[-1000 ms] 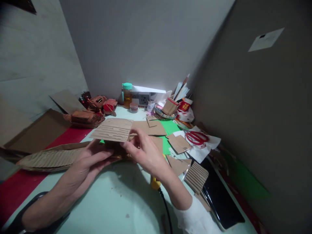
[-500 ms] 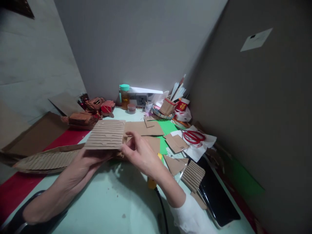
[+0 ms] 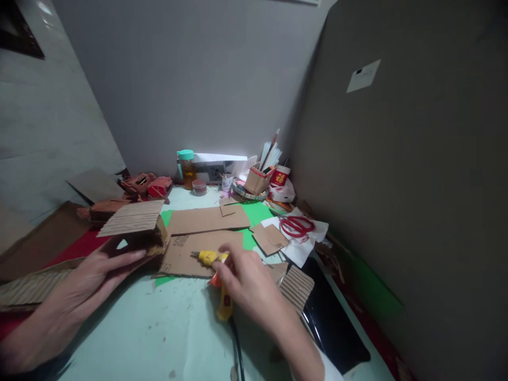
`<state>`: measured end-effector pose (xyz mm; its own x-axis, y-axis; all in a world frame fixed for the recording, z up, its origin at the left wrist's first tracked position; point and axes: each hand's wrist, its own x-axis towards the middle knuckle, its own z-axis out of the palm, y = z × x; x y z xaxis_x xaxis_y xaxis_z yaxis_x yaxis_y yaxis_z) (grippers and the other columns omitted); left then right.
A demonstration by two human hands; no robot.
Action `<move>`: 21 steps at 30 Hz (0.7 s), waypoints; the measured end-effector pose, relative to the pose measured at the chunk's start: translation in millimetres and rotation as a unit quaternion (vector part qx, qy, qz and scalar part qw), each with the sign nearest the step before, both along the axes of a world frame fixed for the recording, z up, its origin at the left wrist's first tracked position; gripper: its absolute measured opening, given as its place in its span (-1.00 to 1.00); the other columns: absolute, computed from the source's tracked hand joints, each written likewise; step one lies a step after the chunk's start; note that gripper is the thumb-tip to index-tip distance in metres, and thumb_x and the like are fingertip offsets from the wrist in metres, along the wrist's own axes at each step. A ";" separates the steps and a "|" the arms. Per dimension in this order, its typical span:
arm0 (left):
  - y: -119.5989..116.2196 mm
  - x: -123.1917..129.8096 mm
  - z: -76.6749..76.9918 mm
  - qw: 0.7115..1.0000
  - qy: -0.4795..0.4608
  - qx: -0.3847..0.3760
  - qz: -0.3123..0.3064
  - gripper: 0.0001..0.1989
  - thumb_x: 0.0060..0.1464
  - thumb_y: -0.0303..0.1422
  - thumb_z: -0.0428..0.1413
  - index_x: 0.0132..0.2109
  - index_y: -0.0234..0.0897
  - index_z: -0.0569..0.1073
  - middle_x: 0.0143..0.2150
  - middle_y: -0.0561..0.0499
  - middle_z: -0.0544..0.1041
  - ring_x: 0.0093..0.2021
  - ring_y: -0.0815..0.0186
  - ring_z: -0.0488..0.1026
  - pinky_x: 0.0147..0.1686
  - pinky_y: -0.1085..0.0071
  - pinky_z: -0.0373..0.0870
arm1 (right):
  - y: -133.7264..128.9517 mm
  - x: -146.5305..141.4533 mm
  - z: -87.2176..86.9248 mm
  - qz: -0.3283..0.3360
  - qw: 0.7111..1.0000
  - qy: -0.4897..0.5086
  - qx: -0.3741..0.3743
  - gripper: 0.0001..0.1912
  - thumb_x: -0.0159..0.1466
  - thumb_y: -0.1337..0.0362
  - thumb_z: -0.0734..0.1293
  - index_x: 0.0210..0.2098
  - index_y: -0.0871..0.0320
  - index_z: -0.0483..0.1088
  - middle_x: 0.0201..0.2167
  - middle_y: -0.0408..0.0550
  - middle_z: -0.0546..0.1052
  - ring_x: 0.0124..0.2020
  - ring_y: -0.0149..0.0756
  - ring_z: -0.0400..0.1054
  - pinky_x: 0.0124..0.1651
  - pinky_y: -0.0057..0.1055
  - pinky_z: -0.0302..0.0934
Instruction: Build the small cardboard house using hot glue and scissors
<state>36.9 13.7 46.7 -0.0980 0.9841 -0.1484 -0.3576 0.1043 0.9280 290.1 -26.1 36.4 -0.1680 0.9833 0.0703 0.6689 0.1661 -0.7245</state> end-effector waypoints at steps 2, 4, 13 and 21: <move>2.1 1.9 -2.5 1.000 0.007 0.003 -0.029 -0.51 -0.19 -0.64 0.37 -0.08 -0.18 0.55 -0.07 0.03 0.66 -0.04 0.20 0.61 -0.14 0.53 0.64 | -10.6 -2.3 -5.0 0.016 0.999 -0.048 -0.013 -0.84 0.41 0.22 0.25 -0.09 0.13 0.38 -0.33 -0.04 0.57 -0.34 -0.17 0.43 -0.30 -0.36 0.14; 5.3 2.9 -7.9 0.998 0.022 0.000 -0.058 -0.54 -0.16 -0.62 0.38 -0.07 -0.24 0.55 -0.02 -0.03 0.65 -0.05 0.20 0.62 -0.10 0.51 0.63 | -18.2 -5.4 -10.6 0.025 0.995 -0.095 -0.015 -0.86 0.38 0.25 0.28 -0.07 0.12 0.35 -0.27 0.00 0.58 -0.30 -0.10 0.44 -0.32 -0.35 0.09; 17.9 23.2 -29.1 0.996 0.049 0.005 -0.080 -0.41 -0.07 -0.58 0.37 0.12 -0.22 0.42 0.12 -0.10 0.61 0.05 0.17 0.61 -0.07 0.49 0.62 | -25.2 -14.0 -21.7 0.032 0.965 -0.255 -0.042 -0.58 0.33 0.43 0.24 0.16 0.12 0.20 -0.16 0.07 0.61 -0.23 0.14 0.55 -0.43 -0.29 -0.23; 30.6 22.8 -51.4 0.994 0.068 0.023 -0.086 -0.12 -0.13 -0.49 0.43 0.32 -0.21 0.28 0.28 -0.18 0.49 0.25 0.03 0.46 -0.01 0.48 0.59 | -27.4 -15.7 -17.0 0.019 0.947 -0.313 -0.069 -0.70 0.37 0.42 0.21 0.09 0.16 0.22 -0.20 0.09 0.64 -0.24 0.15 0.59 -0.48 -0.26 -0.34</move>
<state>59.7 44.2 -4.7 0.0564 0.9935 -0.0990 -0.2087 0.1087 0.9719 274.4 -53.4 19.4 -0.1691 0.9682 -0.1843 0.9701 0.1305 -0.2046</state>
